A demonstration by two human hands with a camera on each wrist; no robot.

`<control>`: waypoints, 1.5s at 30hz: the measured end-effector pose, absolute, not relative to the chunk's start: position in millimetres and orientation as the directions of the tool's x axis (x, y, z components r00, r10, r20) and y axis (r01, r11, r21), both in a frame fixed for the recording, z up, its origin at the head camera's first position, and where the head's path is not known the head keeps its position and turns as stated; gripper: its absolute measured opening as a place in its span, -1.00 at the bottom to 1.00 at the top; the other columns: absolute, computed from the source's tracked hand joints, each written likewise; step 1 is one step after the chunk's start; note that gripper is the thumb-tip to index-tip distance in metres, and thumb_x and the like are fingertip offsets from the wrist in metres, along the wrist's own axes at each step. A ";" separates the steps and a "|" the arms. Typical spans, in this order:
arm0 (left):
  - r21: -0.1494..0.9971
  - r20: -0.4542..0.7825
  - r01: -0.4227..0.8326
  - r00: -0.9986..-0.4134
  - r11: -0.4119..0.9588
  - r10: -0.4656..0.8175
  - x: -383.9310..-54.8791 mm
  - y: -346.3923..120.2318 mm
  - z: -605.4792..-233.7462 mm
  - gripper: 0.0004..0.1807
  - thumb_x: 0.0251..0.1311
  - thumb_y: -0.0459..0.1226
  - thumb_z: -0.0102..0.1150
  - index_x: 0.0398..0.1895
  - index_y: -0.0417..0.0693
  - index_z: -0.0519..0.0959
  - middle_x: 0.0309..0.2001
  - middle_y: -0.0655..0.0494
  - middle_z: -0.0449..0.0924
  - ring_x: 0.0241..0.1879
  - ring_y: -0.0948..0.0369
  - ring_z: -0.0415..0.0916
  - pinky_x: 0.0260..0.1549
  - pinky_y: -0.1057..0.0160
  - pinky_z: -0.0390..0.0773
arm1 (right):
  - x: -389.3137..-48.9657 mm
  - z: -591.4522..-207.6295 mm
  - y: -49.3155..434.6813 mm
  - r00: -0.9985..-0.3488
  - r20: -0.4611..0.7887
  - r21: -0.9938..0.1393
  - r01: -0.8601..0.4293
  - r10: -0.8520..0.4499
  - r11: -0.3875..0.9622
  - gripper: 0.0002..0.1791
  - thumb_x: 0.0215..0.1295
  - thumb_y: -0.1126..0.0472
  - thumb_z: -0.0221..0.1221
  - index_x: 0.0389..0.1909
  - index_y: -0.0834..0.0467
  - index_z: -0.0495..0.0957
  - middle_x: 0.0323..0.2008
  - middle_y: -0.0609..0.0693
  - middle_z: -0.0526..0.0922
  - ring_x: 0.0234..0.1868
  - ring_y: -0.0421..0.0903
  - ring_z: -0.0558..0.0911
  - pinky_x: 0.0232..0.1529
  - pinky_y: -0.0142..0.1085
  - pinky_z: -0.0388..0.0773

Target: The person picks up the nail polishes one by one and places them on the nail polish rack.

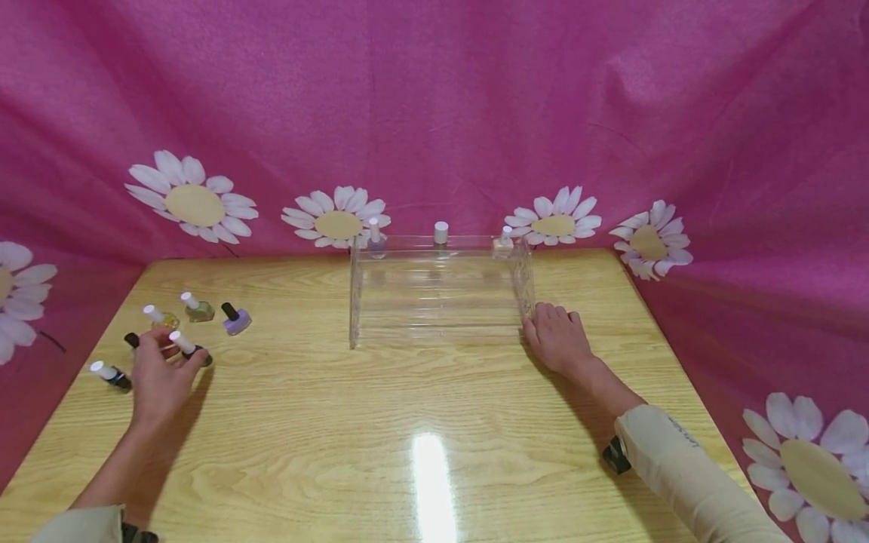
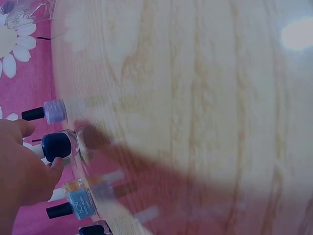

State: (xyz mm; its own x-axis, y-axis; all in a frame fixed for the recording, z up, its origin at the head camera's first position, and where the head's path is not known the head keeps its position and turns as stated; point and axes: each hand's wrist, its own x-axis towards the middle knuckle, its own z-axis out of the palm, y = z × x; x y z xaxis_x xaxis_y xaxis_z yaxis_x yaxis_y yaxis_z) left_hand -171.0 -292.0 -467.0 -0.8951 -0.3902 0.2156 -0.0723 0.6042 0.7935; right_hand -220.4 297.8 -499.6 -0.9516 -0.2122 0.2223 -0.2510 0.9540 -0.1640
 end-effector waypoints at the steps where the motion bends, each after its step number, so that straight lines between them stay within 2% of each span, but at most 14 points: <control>1: 0.788 0.213 -0.080 -0.895 0.610 -0.392 -171.6 -291.9 -467.6 -0.40 0.16 -0.47 0.31 0.22 -0.44 0.26 0.04 -0.23 0.39 -0.14 0.30 0.35 -0.32 0.72 0.33 | -220.4 -499.8 297.9 -0.952 0.221 -0.164 -0.250 -0.212 0.954 -0.66 0.57 0.06 -0.14 -0.41 0.16 0.28 -0.45 0.06 0.34 -0.31 0.16 0.44 -0.27 0.02 0.28; 4: 0.764 0.214 -0.098 -0.894 0.637 -0.395 -172.7 -291.2 -469.1 -0.39 0.16 -0.43 0.31 0.23 -0.45 0.27 0.01 -0.27 0.43 -0.17 0.25 0.39 -0.33 0.68 0.31 | -220.1 -500.2 298.1 -0.953 0.218 -0.164 -0.250 -0.212 0.954 -0.66 0.57 0.05 -0.14 -0.41 0.16 0.28 -0.45 0.06 0.34 -0.31 0.16 0.43 -0.27 0.02 0.28; 8: 0.729 0.236 -0.110 -0.886 0.675 -0.399 -174.7 -290.4 -472.2 -0.39 0.16 -0.41 0.31 0.22 -0.46 0.28 -0.09 -0.27 0.44 -0.20 0.09 0.39 -0.31 0.47 0.29 | -220.2 -500.7 298.4 -0.954 0.214 -0.163 -0.247 -0.210 0.955 -0.67 0.56 0.05 -0.13 -0.41 0.15 0.27 -0.46 0.04 0.33 -0.32 0.14 0.42 -0.28 0.00 0.28; 11: 0.719 0.230 -0.129 -0.883 0.683 -0.409 -176.4 -290.6 -474.4 -0.41 0.17 -0.39 0.30 0.20 -0.46 0.29 -0.13 -0.25 0.44 -0.23 0.06 0.37 -0.30 0.35 0.28 | -220.6 -500.7 298.4 -0.955 0.209 -0.166 -0.247 -0.211 0.955 -0.67 0.56 0.05 -0.13 -0.40 0.14 0.27 -0.46 0.03 0.32 -0.32 0.14 0.42 -0.28 0.00 0.27; 20: 0.736 0.149 -0.184 -0.895 0.652 -0.421 -177.6 -292.7 -478.0 -0.40 0.20 -0.39 0.23 0.26 -0.42 0.25 -0.01 -0.33 0.48 -0.13 0.02 0.42 -0.27 0.41 0.31 | -221.0 -499.4 298.1 -0.954 0.209 -0.164 -0.251 -0.215 0.954 -0.67 0.57 0.06 -0.15 -0.40 0.15 0.26 -0.46 0.05 0.32 -0.30 0.16 0.43 -0.27 0.02 0.27; 24: 0.751 0.126 -0.196 -0.895 0.630 -0.428 -177.4 -291.6 -477.8 -0.40 0.20 -0.39 0.19 0.27 -0.38 0.24 0.04 -0.32 0.49 -0.13 0.09 0.42 -0.26 0.46 0.31 | -221.0 -499.3 297.8 -0.952 0.219 -0.162 -0.252 -0.215 0.954 -0.67 0.57 0.07 -0.14 -0.40 0.16 0.27 -0.47 0.05 0.32 -0.32 0.16 0.43 -0.28 0.01 0.28; 29: 0.749 0.164 -0.180 -0.882 0.638 -0.442 -177.8 -290.5 -481.1 -0.40 0.18 -0.37 0.29 0.22 -0.44 0.26 -0.09 -0.25 0.44 -0.23 0.10 0.36 -0.27 0.34 0.31 | -220.7 -499.8 297.8 -0.951 0.220 -0.164 -0.255 -0.217 0.953 -0.67 0.57 0.07 -0.14 -0.40 0.17 0.27 -0.47 0.05 0.33 -0.33 0.15 0.43 -0.28 0.02 0.29; 32: 0.749 0.176 -0.188 -0.868 0.636 -0.464 -177.7 -290.4 -482.2 -0.40 0.18 -0.36 0.30 0.20 -0.43 0.28 -0.14 -0.16 0.41 -0.28 0.24 0.30 -0.26 0.31 0.28 | -220.4 -499.7 297.5 -0.952 0.215 -0.171 -0.257 -0.219 0.951 -0.67 0.57 0.06 -0.15 -0.40 0.17 0.26 -0.47 0.05 0.32 -0.33 0.15 0.43 -0.28 0.01 0.29; 38: 0.780 0.156 -0.193 -0.861 0.595 -0.483 -177.0 -290.0 -481.3 -0.44 0.17 -0.42 0.19 0.22 -0.40 0.28 -0.10 -0.17 0.46 -0.35 0.49 0.23 -0.26 0.39 0.30 | -220.3 -499.7 297.5 -0.953 0.212 -0.168 -0.255 -0.218 0.952 -0.66 0.57 0.06 -0.16 -0.41 0.17 0.27 -0.47 0.05 0.33 -0.33 0.15 0.44 -0.28 0.02 0.30; 45: 0.852 0.121 -0.177 -0.849 0.492 -0.515 -178.1 -282.4 -475.3 -0.41 0.19 -0.45 0.16 0.28 -0.36 0.22 0.01 -0.13 0.46 -0.25 0.55 0.28 -0.21 0.55 0.35 | -219.8 -499.6 297.9 -0.950 0.226 -0.165 -0.255 -0.216 0.953 -0.66 0.57 0.07 -0.16 -0.42 0.17 0.26 -0.46 0.07 0.34 -0.32 0.17 0.45 -0.27 0.04 0.31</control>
